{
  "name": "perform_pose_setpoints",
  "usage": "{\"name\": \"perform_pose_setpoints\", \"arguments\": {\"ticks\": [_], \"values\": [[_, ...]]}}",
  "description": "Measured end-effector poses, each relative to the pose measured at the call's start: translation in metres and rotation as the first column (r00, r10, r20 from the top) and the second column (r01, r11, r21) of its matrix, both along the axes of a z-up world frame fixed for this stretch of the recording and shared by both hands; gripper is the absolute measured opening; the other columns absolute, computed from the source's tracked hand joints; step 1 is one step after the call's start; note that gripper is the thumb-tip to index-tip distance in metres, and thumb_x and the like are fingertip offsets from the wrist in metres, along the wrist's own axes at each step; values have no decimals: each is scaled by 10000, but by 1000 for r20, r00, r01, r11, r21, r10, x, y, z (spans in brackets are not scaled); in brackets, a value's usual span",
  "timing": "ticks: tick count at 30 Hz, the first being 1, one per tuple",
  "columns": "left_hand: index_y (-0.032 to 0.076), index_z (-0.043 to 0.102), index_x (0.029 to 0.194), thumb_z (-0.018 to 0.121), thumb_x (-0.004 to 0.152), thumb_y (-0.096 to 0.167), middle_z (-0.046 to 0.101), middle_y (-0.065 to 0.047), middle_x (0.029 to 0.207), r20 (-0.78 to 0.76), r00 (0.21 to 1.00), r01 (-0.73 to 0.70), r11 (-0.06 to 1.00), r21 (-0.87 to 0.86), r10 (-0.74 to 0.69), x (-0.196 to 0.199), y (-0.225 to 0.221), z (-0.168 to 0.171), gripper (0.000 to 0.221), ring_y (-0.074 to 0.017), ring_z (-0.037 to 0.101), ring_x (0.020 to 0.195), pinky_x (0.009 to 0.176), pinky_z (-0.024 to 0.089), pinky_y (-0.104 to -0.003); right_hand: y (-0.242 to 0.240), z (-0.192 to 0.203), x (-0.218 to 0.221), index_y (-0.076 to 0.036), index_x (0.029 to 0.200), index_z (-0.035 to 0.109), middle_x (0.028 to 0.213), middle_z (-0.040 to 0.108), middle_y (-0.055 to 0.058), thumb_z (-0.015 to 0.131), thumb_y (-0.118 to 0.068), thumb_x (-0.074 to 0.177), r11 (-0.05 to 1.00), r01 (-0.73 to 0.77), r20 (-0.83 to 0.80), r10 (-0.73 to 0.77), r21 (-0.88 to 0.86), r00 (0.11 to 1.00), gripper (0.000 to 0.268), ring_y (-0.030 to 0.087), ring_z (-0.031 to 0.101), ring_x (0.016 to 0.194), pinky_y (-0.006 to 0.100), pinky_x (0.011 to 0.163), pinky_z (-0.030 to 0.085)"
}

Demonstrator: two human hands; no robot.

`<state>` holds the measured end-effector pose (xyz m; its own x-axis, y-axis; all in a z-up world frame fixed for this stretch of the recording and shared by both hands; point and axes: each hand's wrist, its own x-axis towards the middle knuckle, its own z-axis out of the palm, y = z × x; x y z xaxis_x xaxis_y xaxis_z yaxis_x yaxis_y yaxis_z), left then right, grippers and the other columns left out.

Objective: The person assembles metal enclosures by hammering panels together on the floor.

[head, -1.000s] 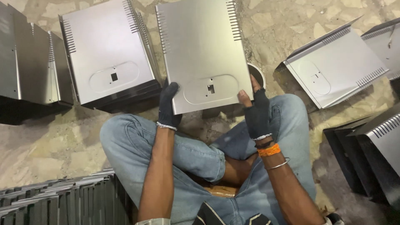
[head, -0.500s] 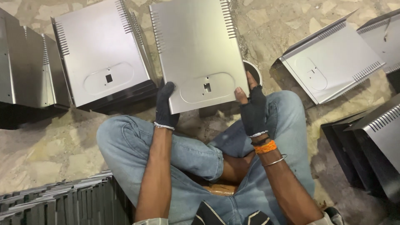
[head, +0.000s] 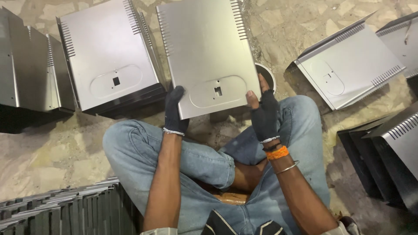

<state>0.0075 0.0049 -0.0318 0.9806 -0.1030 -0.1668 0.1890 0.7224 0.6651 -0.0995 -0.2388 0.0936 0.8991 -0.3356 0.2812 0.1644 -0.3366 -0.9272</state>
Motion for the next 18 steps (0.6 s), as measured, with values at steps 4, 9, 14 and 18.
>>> {"name": "perform_pose_setpoints", "arguments": {"ticks": [4,9,14,18], "values": [[6,603,1288,678,922,220,672,-91,1087,22,1000,-9,1000,11,8,-7,-7,33,431,-212,679,988,858,587,-339,-3,-10,9,50,1516,456,1337,669,174,606,-277,1059,1000,-15,28,15,-1,999,582,195,639,1194,330,1037,507],[-8,619,1271,707,925,217,678,-84,1100,2,999,-34,999,-21,34,5,-2,1,423,-205,678,1012,907,570,-343,-2,-8,13,57,1491,480,1332,659,161,596,-287,1066,1000,-15,6,15,-5,1000,560,196,638,1195,327,1037,506],[-26,605,1280,710,945,200,672,-87,1110,-6,999,-37,999,-34,37,11,-1,-18,417,-207,677,1010,907,572,-349,-4,-16,13,63,1499,471,1354,648,162,605,-293,1063,1000,6,26,-7,30,1000,579,194,628,1216,329,1050,500],[14,594,1326,687,927,191,666,-76,1106,42,999,-12,1000,12,11,-1,-7,28,446,-195,671,997,880,569,-336,-2,-16,10,72,1513,439,1395,632,168,600,-291,1072,994,-21,61,15,104,998,594,194,602,1256,332,1086,476]]}}
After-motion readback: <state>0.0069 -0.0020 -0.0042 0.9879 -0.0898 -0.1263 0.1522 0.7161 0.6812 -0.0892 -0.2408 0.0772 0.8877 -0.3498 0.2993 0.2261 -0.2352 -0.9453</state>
